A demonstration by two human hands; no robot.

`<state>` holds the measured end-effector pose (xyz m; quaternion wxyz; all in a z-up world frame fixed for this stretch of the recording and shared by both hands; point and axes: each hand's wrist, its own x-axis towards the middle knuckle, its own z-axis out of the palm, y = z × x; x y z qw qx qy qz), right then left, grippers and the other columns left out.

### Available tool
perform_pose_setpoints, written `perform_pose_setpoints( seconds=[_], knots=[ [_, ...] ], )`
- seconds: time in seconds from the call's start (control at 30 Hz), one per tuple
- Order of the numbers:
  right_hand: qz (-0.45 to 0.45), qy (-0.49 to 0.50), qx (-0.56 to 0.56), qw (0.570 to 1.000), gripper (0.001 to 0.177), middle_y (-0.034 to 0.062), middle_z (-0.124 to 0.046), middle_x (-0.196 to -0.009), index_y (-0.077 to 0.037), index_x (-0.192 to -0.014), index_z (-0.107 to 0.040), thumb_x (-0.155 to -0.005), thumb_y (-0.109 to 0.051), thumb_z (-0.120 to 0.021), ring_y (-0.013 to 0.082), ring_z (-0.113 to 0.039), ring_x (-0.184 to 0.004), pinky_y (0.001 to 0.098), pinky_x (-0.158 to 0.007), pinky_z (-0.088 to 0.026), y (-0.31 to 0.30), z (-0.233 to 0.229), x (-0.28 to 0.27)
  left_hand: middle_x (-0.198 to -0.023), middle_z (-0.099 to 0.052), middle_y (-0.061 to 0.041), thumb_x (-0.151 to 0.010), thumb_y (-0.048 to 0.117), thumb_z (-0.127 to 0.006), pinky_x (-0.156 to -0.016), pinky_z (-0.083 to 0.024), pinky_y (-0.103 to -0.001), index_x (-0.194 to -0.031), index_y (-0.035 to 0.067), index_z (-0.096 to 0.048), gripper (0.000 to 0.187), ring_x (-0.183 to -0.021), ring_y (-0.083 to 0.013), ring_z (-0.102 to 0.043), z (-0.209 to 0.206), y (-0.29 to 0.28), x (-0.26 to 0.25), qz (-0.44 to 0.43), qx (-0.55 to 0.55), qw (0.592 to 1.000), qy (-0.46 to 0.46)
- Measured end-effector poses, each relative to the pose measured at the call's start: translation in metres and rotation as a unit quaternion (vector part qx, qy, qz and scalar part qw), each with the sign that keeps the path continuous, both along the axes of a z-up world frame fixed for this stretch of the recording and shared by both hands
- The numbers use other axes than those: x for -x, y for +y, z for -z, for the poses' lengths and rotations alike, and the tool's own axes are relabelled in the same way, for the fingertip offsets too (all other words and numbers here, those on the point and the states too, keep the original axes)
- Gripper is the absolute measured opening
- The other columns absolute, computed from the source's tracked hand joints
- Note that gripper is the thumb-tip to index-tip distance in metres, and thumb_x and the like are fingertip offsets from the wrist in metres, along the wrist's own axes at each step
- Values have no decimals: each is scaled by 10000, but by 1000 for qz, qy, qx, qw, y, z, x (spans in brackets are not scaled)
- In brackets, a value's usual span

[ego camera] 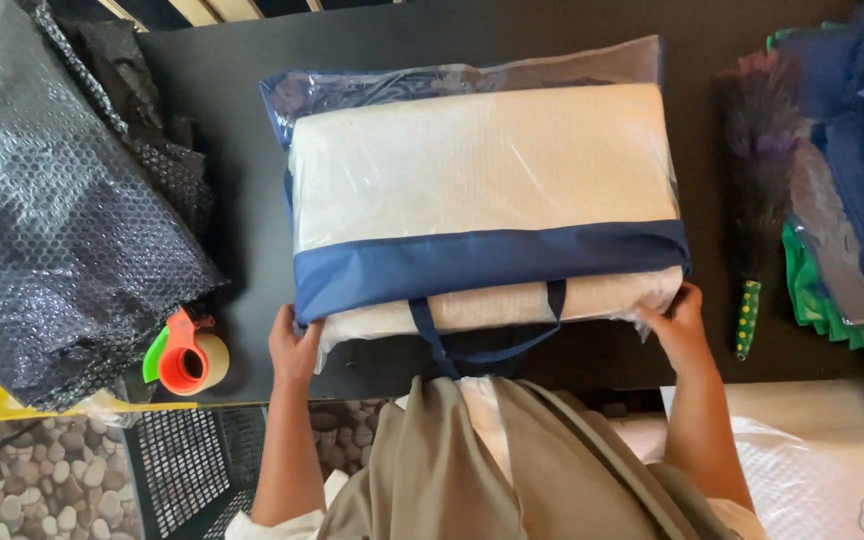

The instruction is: Cleaning a storage bag with a duster and packing a white pillow into it, including adding a product label and zipping the bag shut.

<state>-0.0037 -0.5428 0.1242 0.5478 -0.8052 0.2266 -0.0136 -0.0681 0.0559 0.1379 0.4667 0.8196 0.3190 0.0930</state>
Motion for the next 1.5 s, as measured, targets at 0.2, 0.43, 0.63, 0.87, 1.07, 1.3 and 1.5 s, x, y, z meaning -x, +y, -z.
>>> perform_pose_setpoints(
  seconds=[0.2,0.43,0.63,0.87,1.07,1.3,1.5],
  knots=[
    [-91,-10,109,990,1157,380,-382,-1370,77,-1612,-133,-675,93,-812,586,-413,-1330,635,-1126,-412,34,-70,0,-1350,-524,-328,-724,265,-866,-1124,-366,-688,-1460,-11,-411,908,-1332,-513,-479,-42,-12,21,218,-26,975,-17],
    [49,-28,218,974,653,260,-619,-1205,-22,-1335,-541,-717,-21,-749,530,-570,-1209,635,-1026,-462,28,20,-21,-988,-568,-162,-770,44,-735,-880,-443,-483,-1073,79,-488,392,-1014,-396,-623,43,-21,-5,67,-57,995,-44],
    [136,-83,225,961,393,183,-684,-991,-86,-1131,-645,-745,-65,-723,453,-671,-1059,546,-917,-526,47,46,-45,-712,-376,44,-812,-6,-600,-860,-299,-240,-762,184,-302,357,-728,-39,-399,58,-40,-33,-65,145,954,-252],
    [107,-37,260,959,255,147,-724,-936,-122,-1054,-738,-820,-196,-809,420,-695,-1013,539,-903,-553,28,58,-66,-1524,-404,-326,-823,-24,-756,-1236,-317,-597,-1560,3,-280,878,-1452,-412,-384,76,-19,-61,-104,186,974,-80],
    [-45,-2,207,977,850,323,-583,-1360,-9,-1523,-481,-726,17,-774,532,-524,-1296,606,-1113,-415,50,-85,-46,-1223,-589,-232,-925,106,-694,-754,-654,-528,-1251,52,-497,384,-1174,-441,-643,-46,-15,-38,74,0,993,92],
    [39,-9,271,962,610,211,-679,-1220,-109,-1381,-600,-801,-104,-789,457,-630,-1183,537,-1072,-482,32,18,-77,-888,-529,-133,-843,-45,-647,-730,-311,-361,-950,91,-429,278,-828,-266,-548,38,-26,-66,-53,6,998,-37],
    [56,14,411,910,194,136,-687,-828,-118,-912,-605,-895,-296,-679,404,-729,-906,483,-844,-583,35,36,-87,-721,-144,32,-786,40,-589,-677,-250,-374,-730,143,-112,491,-658,-138,-214,52,-15,-91,-277,405,834,-253]
  ],
)
